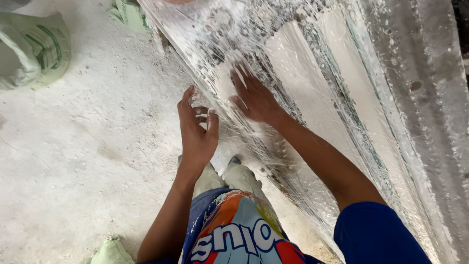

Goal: The person applies wet plaster slurry by hand onto long decorative cornice molds laid on a work table, spreading the paste along the mold grooves with their fingers. They work along successive mold sections, then scoop more plaster from a bowl and pour it onto the molds.

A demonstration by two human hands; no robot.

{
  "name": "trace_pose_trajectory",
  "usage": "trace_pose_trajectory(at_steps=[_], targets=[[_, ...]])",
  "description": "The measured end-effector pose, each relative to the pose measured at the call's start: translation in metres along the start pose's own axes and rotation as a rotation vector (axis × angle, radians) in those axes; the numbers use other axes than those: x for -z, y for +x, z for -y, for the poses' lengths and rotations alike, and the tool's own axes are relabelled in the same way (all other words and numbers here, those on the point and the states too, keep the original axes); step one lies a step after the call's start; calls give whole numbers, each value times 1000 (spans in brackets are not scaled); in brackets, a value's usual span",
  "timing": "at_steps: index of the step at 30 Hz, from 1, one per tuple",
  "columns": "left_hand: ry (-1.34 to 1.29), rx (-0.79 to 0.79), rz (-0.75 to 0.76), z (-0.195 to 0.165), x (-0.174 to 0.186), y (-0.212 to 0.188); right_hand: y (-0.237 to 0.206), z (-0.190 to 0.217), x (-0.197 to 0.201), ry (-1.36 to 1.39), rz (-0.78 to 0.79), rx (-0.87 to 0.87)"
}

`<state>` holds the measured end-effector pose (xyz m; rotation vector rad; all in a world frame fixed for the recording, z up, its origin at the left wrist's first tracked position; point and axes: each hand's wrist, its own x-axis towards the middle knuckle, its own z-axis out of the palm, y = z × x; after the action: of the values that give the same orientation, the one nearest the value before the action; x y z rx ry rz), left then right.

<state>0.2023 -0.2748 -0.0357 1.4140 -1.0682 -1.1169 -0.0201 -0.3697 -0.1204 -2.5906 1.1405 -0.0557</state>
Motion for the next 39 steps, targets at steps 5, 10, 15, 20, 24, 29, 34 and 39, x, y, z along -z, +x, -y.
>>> trace_pose_trajectory(at_steps=[5, 10, 15, 20, 24, 29, 34, 39], targets=[[61, -63, -1, -5, -28, -55, -123, 5, -12, 38, 80, -53], [109, -204, -11, -13, -73, -147, -261, 9, -30, 45, 70, -57], [151, -247, -85, -2, -148, -302, -407, 12, -47, 1, 17, 4], [144, -160, -63, 12, -224, -466, -564, 18, -65, -47, 30, -20], [126, -64, -45, 13, -265, -586, -692, 25, -84, -33, 35, -20], [213, -154, -50, 29, -309, -720, -847, 33, -109, 3, 15, -47], [215, -119, -46, 64, -364, -866, -1008, 38, -129, -39, -4, 16], [240, -40, 36, 79, -435, -1010, -1181, 50, -147, -37, 76, -127]])
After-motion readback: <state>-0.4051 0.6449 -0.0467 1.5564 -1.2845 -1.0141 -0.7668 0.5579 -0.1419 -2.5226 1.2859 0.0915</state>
